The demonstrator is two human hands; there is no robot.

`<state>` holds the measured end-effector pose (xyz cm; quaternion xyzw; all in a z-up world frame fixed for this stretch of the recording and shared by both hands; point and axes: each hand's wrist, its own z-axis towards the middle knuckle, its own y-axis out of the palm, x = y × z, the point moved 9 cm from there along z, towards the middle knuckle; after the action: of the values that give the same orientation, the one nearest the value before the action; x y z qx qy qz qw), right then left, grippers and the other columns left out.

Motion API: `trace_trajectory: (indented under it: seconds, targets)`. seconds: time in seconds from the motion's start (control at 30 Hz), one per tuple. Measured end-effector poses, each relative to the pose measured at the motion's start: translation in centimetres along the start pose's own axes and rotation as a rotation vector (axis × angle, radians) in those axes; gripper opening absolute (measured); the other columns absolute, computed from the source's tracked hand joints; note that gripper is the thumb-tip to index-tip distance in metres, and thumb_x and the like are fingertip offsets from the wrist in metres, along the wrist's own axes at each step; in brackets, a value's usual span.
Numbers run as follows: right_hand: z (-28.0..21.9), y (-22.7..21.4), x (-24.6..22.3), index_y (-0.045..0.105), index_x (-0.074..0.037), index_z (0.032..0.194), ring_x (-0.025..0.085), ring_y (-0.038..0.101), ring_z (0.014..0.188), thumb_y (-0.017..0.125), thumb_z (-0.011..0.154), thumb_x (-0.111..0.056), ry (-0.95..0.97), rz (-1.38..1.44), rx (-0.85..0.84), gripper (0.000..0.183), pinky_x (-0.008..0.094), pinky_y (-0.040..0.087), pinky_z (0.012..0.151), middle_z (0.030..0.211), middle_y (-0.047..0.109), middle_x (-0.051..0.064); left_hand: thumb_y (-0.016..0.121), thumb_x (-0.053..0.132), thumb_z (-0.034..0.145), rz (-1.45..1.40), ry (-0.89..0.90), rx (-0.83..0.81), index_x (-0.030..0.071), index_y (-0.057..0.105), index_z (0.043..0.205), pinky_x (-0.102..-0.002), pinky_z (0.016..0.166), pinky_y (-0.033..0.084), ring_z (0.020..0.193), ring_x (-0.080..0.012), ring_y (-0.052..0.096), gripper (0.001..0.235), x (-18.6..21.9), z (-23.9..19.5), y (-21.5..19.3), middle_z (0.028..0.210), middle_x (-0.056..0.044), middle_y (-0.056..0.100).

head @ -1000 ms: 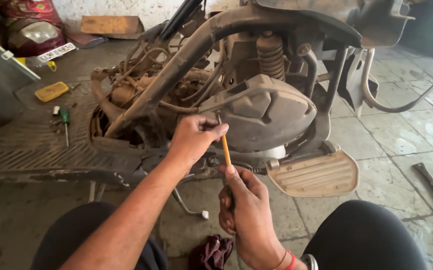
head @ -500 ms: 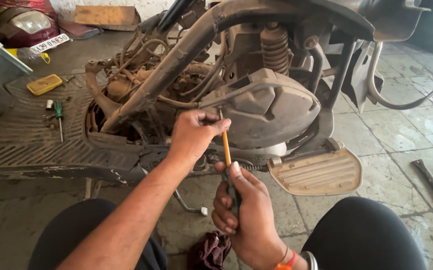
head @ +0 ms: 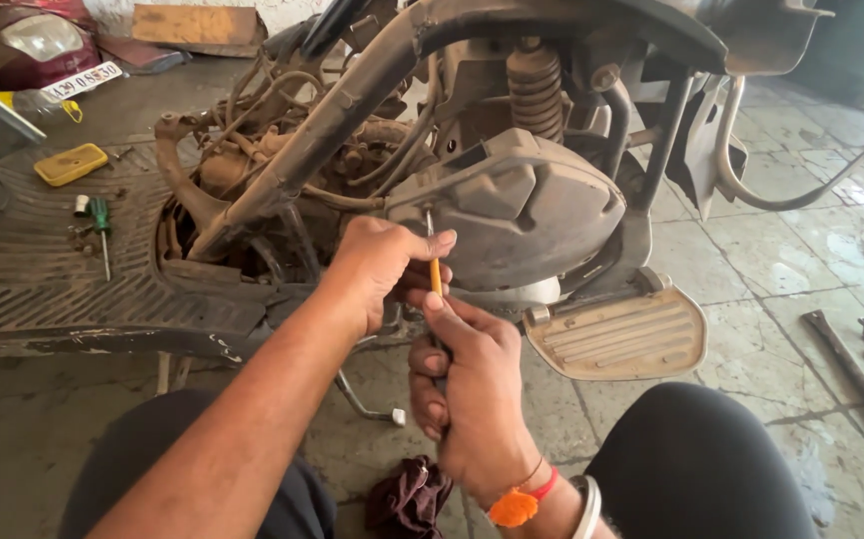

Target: The person drains fluid from a scooter engine into a metal bucket placed underneath, wipes parts with a cloth, then uses a screwdriver to unscrew fasteners from the engine side cover and works at the cover with both hands.

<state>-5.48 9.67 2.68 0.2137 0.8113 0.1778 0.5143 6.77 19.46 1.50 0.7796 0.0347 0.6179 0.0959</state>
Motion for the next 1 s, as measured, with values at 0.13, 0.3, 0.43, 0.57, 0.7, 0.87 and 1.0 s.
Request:
trace_trajectory:
  seconds: [0.13,0.3,0.43,0.57,0.7,0.87,1.0]
  targets:
    - [1.6,-1.6,-0.7,0.068,0.004,0.099,0.012,0.033,0.034,0.060,0.098,-0.019,-0.170,-0.355,0.111,0.024,0.031,0.025,0.032,0.051,0.043,0.000,0.082,0.012,0.078,-0.069,-0.026,0.010,-0.008,0.070,0.082,-0.035,0.042,0.053,0.053,-0.0256,0.068,0.023,-0.4,0.3,0.4,0.069,-0.018,0.071]
    - [1.0,-1.3,-2.7,0.068,0.009,0.088,0.010,0.046,0.038,0.060,0.104,-0.025,-0.396,-0.797,0.152,0.039,0.031,0.039,0.039,0.053,0.054,0.001,0.080,0.011,0.079,-0.045,-0.062,0.054,-0.006,0.071,0.083,-0.037,0.043,0.054,0.055,-0.0265,0.069,0.020,-0.3,0.1,0.4,0.071,-0.019,0.072]
    - [-0.7,-0.6,0.4,0.072,-0.010,0.107,0.011,0.030,0.033,0.055,0.095,-0.030,0.029,-0.049,0.027,0.028,0.030,0.025,0.034,0.051,0.039,-0.003,0.080,0.011,0.080,-0.034,-0.041,0.037,-0.006,0.072,0.083,-0.036,0.042,0.048,0.054,-0.0283,0.068,0.019,-0.5,0.6,0.0,0.070,-0.019,0.072]
    - [-1.9,2.3,2.9,0.064,-0.005,0.109,0.007,0.032,0.037,0.049,0.106,-0.037,0.218,0.813,-0.255,0.036,0.023,0.028,0.036,0.056,0.040,-0.004,0.079,0.012,0.082,-0.049,-0.041,0.028,-0.007,0.071,0.083,-0.036,0.044,0.050,0.055,-0.0275,0.068,0.021,-1.1,1.1,-0.5,0.071,-0.019,0.072]
    - [-0.4,2.5,3.6,0.061,-0.012,0.089,0.006,0.027,0.031,0.050,0.106,-0.041,0.177,0.660,-0.337,0.036,0.024,0.023,0.030,0.048,0.037,-0.007,0.071,0.023,0.087,-0.016,-0.068,0.019,0.000,0.070,0.086,-0.035,0.044,0.046,0.054,-0.0233,0.067,0.024,-0.4,-1.5,0.5,0.070,-0.015,0.073]
    - [0.1,1.3,3.0,0.047,-0.015,0.071,0.011,0.024,0.026,0.046,0.101,-0.045,0.132,0.439,-0.102,0.043,0.028,0.020,0.027,0.040,0.030,-0.006,0.064,0.051,0.092,0.243,-0.191,-0.054,0.004,0.067,0.082,-0.030,0.039,0.041,0.047,-0.0151,0.055,0.049,0.0,-6.8,2.8,0.061,-0.007,0.062]
    - [1.2,-0.4,4.3,0.049,-0.012,0.070,0.012,0.025,0.026,0.043,0.102,-0.036,0.161,0.325,0.059,0.040,0.029,0.021,0.028,0.041,0.031,-0.005,0.063,0.057,0.092,0.267,-0.344,-0.034,0.000,0.062,0.074,-0.039,0.036,0.040,0.043,-0.0232,0.050,0.059,-1.1,-8.7,3.1,0.053,-0.009,0.055]
